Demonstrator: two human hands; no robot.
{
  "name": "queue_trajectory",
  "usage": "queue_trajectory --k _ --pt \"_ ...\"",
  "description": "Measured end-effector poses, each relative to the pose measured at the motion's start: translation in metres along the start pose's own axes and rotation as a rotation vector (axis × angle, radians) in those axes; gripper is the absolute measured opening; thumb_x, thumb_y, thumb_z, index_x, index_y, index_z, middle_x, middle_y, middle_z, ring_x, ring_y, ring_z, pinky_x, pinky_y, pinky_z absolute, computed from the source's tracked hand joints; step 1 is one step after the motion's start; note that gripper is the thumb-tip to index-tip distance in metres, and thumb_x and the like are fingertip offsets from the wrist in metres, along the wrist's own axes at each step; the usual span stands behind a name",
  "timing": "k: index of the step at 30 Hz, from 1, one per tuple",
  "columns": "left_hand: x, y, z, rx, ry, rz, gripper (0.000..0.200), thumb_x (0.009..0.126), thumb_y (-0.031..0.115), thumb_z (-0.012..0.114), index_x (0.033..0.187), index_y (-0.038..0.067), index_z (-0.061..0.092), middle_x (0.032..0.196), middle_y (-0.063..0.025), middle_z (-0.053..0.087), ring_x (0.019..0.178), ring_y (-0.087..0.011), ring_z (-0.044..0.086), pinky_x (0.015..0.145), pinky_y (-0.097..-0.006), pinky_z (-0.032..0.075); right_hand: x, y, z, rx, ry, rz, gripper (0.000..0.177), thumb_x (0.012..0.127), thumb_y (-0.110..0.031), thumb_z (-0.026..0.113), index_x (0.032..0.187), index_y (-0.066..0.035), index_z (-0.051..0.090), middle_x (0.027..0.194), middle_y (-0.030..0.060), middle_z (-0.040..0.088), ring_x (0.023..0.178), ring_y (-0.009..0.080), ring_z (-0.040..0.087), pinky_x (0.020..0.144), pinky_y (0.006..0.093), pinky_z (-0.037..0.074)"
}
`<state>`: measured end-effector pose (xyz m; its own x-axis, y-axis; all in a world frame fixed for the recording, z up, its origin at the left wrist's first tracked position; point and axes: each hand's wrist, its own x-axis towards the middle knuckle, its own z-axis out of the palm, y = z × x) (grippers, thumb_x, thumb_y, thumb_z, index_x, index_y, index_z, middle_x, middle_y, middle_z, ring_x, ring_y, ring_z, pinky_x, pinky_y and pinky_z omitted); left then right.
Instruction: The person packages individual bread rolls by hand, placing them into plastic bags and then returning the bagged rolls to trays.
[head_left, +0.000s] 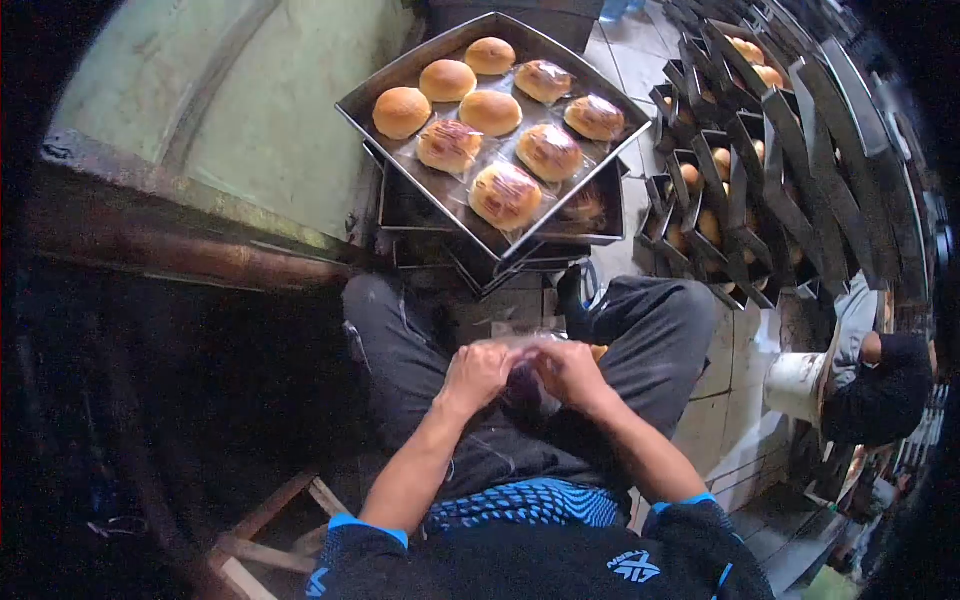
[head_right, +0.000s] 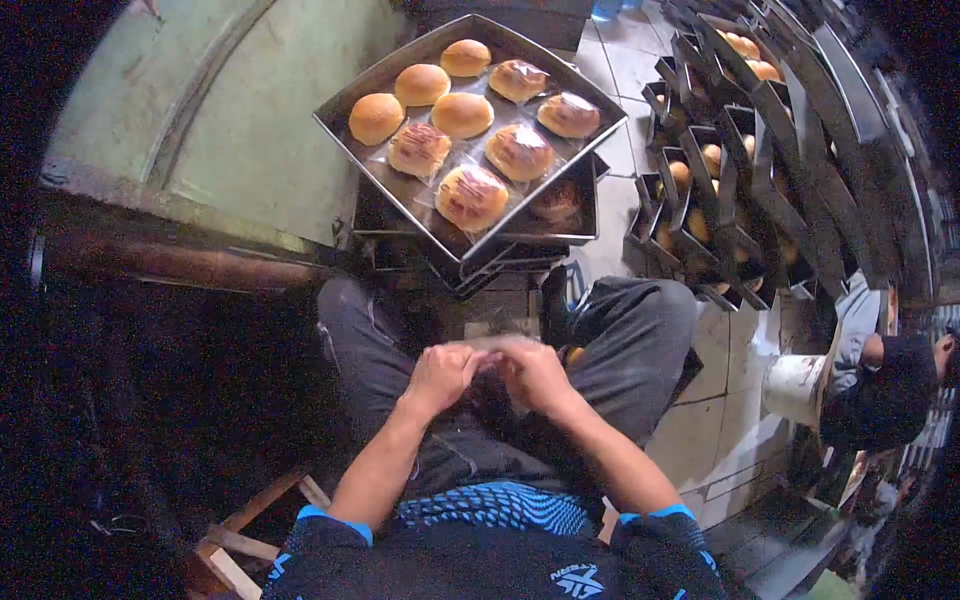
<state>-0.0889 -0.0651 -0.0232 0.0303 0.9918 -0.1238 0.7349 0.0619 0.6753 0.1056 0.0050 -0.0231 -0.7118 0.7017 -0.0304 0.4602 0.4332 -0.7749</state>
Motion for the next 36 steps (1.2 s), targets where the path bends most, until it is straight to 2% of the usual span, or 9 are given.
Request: queue_trajectory --k 2,6,9,12,13,20,26,31,36 --pt "0.003 0.001 0.006 -0.058 0.089 -0.011 0.014 0.087 0.018 0.072 0.092 0.005 0.074 0.095 -0.0162 0.072 0.089 -0.0334 0.07 0.076 -0.0417 0.057 0.007 -0.004 -0.009 0.002 -0.074 0.228 0.022 0.083 -0.008 0.067 0.105 -0.007 0.068 0.093 0.0194 0.069 0.089 0.0398 0.067 0.077 0.0463 0.055" --pt "0.003 0.029 -0.024 -0.396 0.15 -0.049 0.031 0.081 0.028 0.081 0.102 0.005 0.075 0.108 -0.0156 0.073 0.096 -0.0264 0.072 0.082 -0.0352 0.056 0.014 -0.001 -0.039 -0.234 0.399 -0.47 0.021 0.083 -0.003 0.066 0.103 -0.006 0.067 0.092 0.0149 0.07 0.08 0.0335 0.069 0.071 0.0398 0.056" --pt "0.002 0.0 -0.012 -0.403 0.117 0.01 0.03 0.082 0.021 0.08 0.107 0.005 0.073 0.102 -0.0117 0.072 0.096 -0.0236 0.07 0.083 -0.0338 0.055 0.007 -0.038 -0.081 0.176 0.575 -0.107 0.017 0.086 0.0 0.069 0.101 -0.006 0.075 0.093 0.0118 0.072 0.08 0.0228 0.069 0.077 0.0287 0.053" --pt "0.014 0.014 -0.029 -1.355 0.342 -0.143 0.015 0.096 0.015 0.068 0.105 0.003 0.071 0.097 -0.0043 0.071 0.084 -0.0131 0.067 0.075 -0.0286 0.057 0.015 -0.05 -0.098 0.749 0.629 0.134 0.013 0.09 -0.006 0.074 0.102 -0.002 0.077 0.09 0.0054 0.073 0.082 0.0091 0.064 0.075 0.0236 0.05" --pt "0.019 0.012 -0.034 -1.338 0.482 -0.186 0.016 0.097 0.017 0.067 0.104 0.003 0.07 0.096 -0.0033 0.071 0.082 -0.0118 0.067 0.072 -0.0269 0.056 0.02 -0.055 -0.092 0.803 0.624 0.123 0.013 0.09 -0.009 0.075 0.101 -0.001 0.076 0.089 0.003 0.073 0.082 0.0064 0.062 0.074 0.0223 0.05" --pt "0.015 -0.058 -0.069 -1.375 1.137 -0.194 0.011 0.089 0.007 0.075 0.097 0.003 0.069 0.088 -0.0038 0.069 0.068 -0.0083 0.058 0.063 -0.0235 0.05 0.124 -0.097 -0.089 0.174 0.42 -0.404 0.011 0.089 -0.006 0.071 0.097 0.001 0.073 0.089 0.0159 0.071 0.081 0.0236 0.068 0.076 0.0322 0.053" --pt "0.022 -0.074 -0.08 -1.553 1.197 -0.162 0.01 0.092 0.011 0.073 0.099 0.005 0.071 0.093 -0.0067 0.071 0.068 -0.0089 0.059 0.061 -0.0236 0.049 0.368 0.017 -0.104 -0.341 0.305 0.067 0.055 0.1 -0.047 0.051 0.121 0.002 0.066 0.116 0.0236 0.068 0.106 0.0345 0.067 0.093 0.0429 0.049" --pt "0.023 -0.075 -0.086 -1.595 1.113 -0.251 0.015 0.094 0.015 0.071 0.103 0.003 0.07 0.089 -0.0041 0.068 0.069 -0.0095 0.058 0.064 -0.0248 0.05 0.464 0.029 -0.123 -0.456 0.142 0.433 0.05 0.092 -0.047 0.052 0.104 -0.003 0.073 0.106 0.0194 0.072 0.104 0.0326 0.068 0.089 0.0431 0.051" --pt "0.022 -0.073 -0.094 -1.597 1.087 -0.3 0.019 0.095 0.017 0.07 0.107 0.002 0.069 0.082 -0.0009 0.065 0.065 -0.0073 0.055 0.067 -0.0234 0.051 0.437 0.012 -0.128 -0.483 0.123 0.317 0.039 0.087 -0.033 0.049 0.091 -0.001 0.071 0.089 0.0183 0.071 0.087 0.0317 0.067 0.083 0.0434 0.05"
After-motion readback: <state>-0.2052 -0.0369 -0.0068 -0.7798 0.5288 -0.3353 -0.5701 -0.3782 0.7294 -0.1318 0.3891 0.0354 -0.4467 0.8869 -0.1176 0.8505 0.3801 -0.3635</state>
